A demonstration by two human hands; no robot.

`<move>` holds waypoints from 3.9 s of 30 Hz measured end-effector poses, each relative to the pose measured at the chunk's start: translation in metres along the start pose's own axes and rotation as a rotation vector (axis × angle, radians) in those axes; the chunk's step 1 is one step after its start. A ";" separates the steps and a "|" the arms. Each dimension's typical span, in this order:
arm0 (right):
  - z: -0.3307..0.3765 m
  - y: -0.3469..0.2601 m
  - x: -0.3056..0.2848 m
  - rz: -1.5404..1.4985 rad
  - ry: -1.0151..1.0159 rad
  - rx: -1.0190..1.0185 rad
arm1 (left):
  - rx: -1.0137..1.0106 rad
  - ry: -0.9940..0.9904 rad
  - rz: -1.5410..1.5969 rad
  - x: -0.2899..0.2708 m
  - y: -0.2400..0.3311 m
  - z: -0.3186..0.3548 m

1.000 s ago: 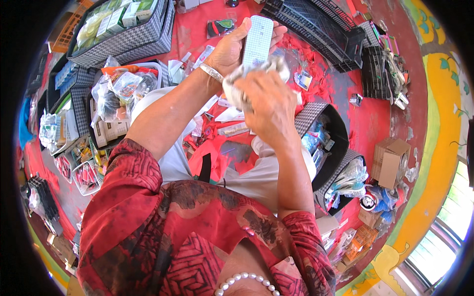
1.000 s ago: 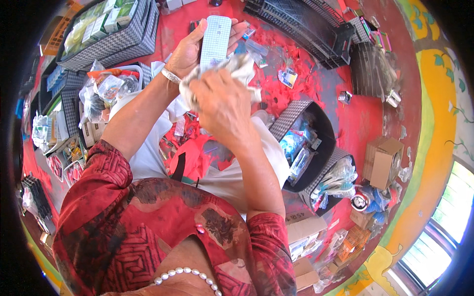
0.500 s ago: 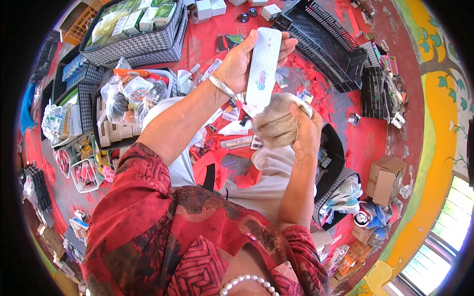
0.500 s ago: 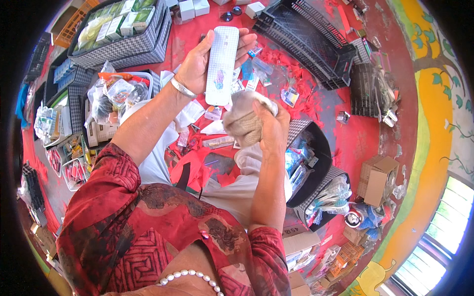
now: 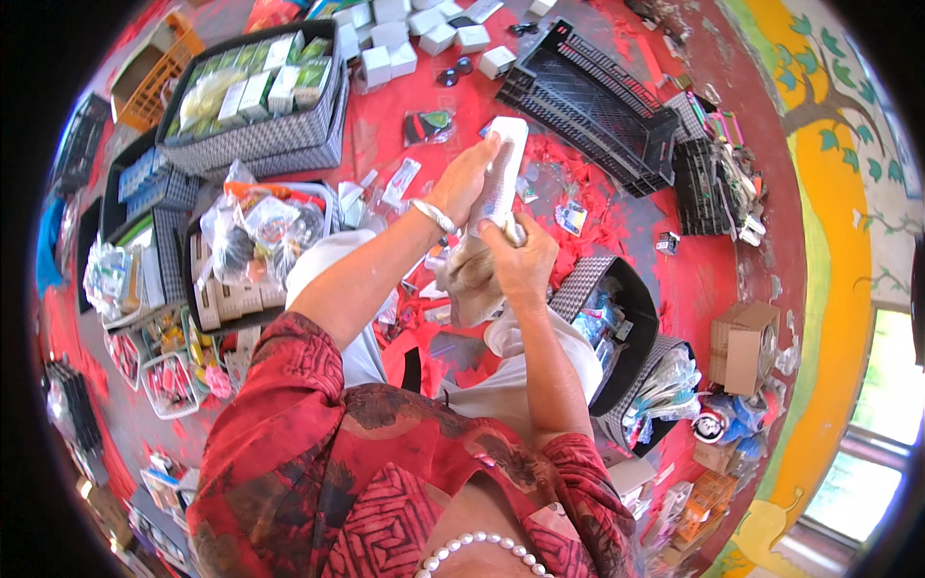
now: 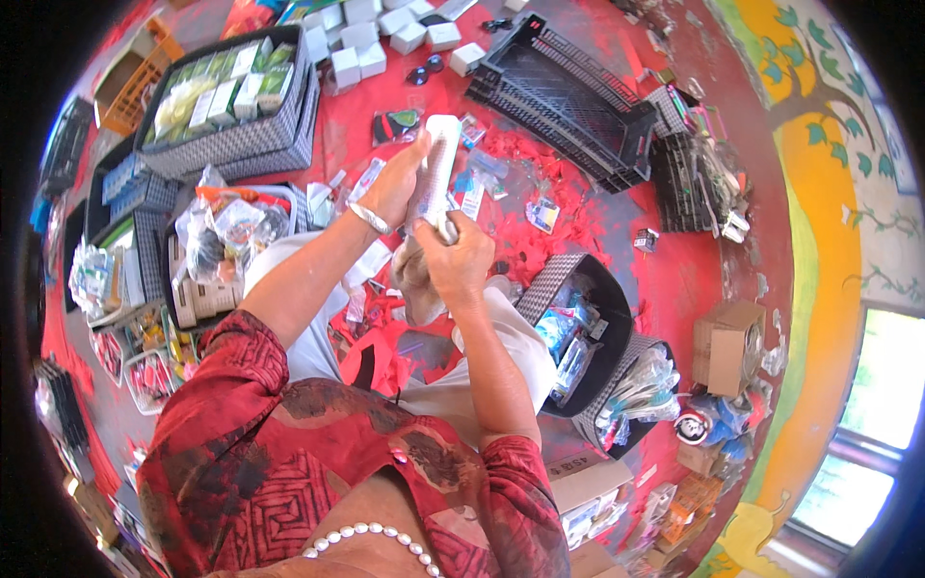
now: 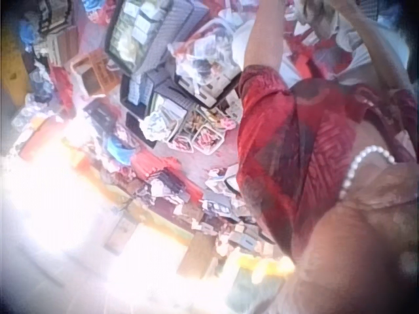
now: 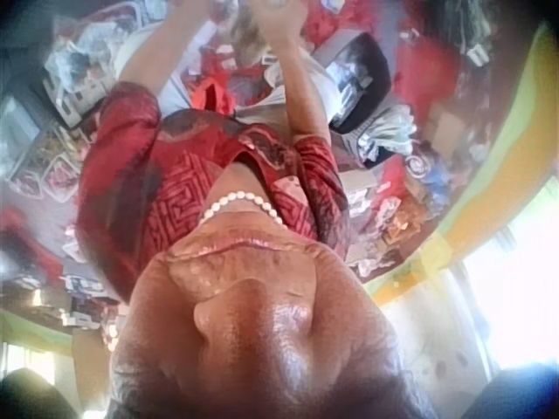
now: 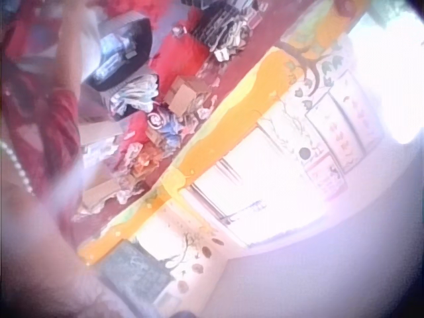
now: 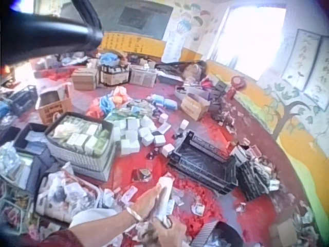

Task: The person sits on the floor and wipes the surfaces of various small packaged items and a sheet of stickers with a cloth. They pick up each item, wipe it, and place it into a black plastic bin.

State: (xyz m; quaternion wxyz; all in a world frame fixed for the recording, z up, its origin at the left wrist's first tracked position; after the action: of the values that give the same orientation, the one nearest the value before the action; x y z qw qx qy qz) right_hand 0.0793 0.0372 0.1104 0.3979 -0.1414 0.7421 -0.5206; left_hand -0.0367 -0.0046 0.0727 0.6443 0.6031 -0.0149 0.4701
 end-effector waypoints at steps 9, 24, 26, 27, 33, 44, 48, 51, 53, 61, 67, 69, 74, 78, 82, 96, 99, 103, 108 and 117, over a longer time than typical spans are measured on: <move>-0.003 -0.041 -0.041 -0.137 0.239 -0.108 | -0.259 -0.488 0.589 0.015 -0.007 -0.010; -0.062 -0.102 -0.052 0.404 0.436 -0.522 | -0.228 -0.217 0.106 0.042 -0.002 0.053; -0.069 -0.089 -0.081 0.316 0.516 -0.350 | -0.281 -0.365 0.247 0.056 0.009 0.068; -0.068 -0.075 -0.099 0.285 0.542 -0.191 | -0.303 -0.404 0.278 0.059 0.012 0.078; 0.008 -0.045 -0.131 -0.483 0.591 -0.110 | -0.154 -0.290 0.310 0.067 0.017 0.099; 0.099 -0.084 -0.103 -0.904 0.252 -0.048 | 0.249 0.140 0.395 0.092 0.040 0.135; 0.108 -0.095 -0.116 -0.663 0.317 -0.216 | 0.340 0.287 0.199 0.109 0.040 0.147; 0.099 -0.093 -0.120 -0.764 0.249 -0.176 | 0.346 0.192 0.195 0.124 0.043 0.157; 0.093 -0.095 -0.126 -0.723 0.182 -0.155 | 0.346 0.006 0.349 0.133 0.052 0.165; 0.073 -0.120 -0.116 -0.852 0.091 -0.129 | 0.214 -0.225 0.580 0.127 0.077 0.185; 0.080 -0.111 -0.168 -0.790 0.527 -0.116 | 0.147 -0.045 0.569 0.106 0.057 0.157; 0.093 -0.130 -0.174 -0.535 0.594 -0.281 | 0.068 0.030 0.570 0.104 0.042 0.148; 0.106 -0.184 -0.118 0.221 0.428 -0.808 | 0.007 -0.437 0.398 0.148 0.031 0.150; 0.067 -0.152 -0.141 0.212 0.545 -0.637 | -0.088 0.029 0.528 0.119 0.028 0.150; 0.042 -0.111 -0.187 0.011 0.636 -0.216 | -0.016 -0.029 0.708 0.109 0.050 0.149; 0.048 -0.121 -0.140 -0.010 0.701 -0.486 | -0.176 0.112 0.979 0.095 0.049 0.153; 0.039 -0.085 -0.149 -0.251 0.736 -0.234 | -0.127 -0.056 0.791 0.099 0.060 0.154; 0.041 -0.090 -0.152 -0.740 0.606 -0.256 | 0.020 -0.083 0.586 0.091 0.068 0.146; 0.064 -0.128 -0.161 -0.710 0.590 -0.277 | 0.227 0.068 0.234 0.077 0.071 0.137; 0.064 -0.198 -0.111 0.202 0.375 -0.768 | 0.011 0.036 -0.055 0.099 0.042 0.149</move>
State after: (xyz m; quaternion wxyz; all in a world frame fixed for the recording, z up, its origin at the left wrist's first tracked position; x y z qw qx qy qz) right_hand 0.1573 -0.0184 0.3258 0.2238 -0.1089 0.9513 -0.1820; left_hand 0.0739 -0.0719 0.2032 0.6536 0.5985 0.0158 0.4630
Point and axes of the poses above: each hand's wrist, its own z-axis away from the middle knuckle, its own x-axis out of the palm, y = z × x, the point moved 7 cm from there along -z, towards the middle knuckle, and after that the axes turned 5 degrees about -x, right-handed, at the moved point
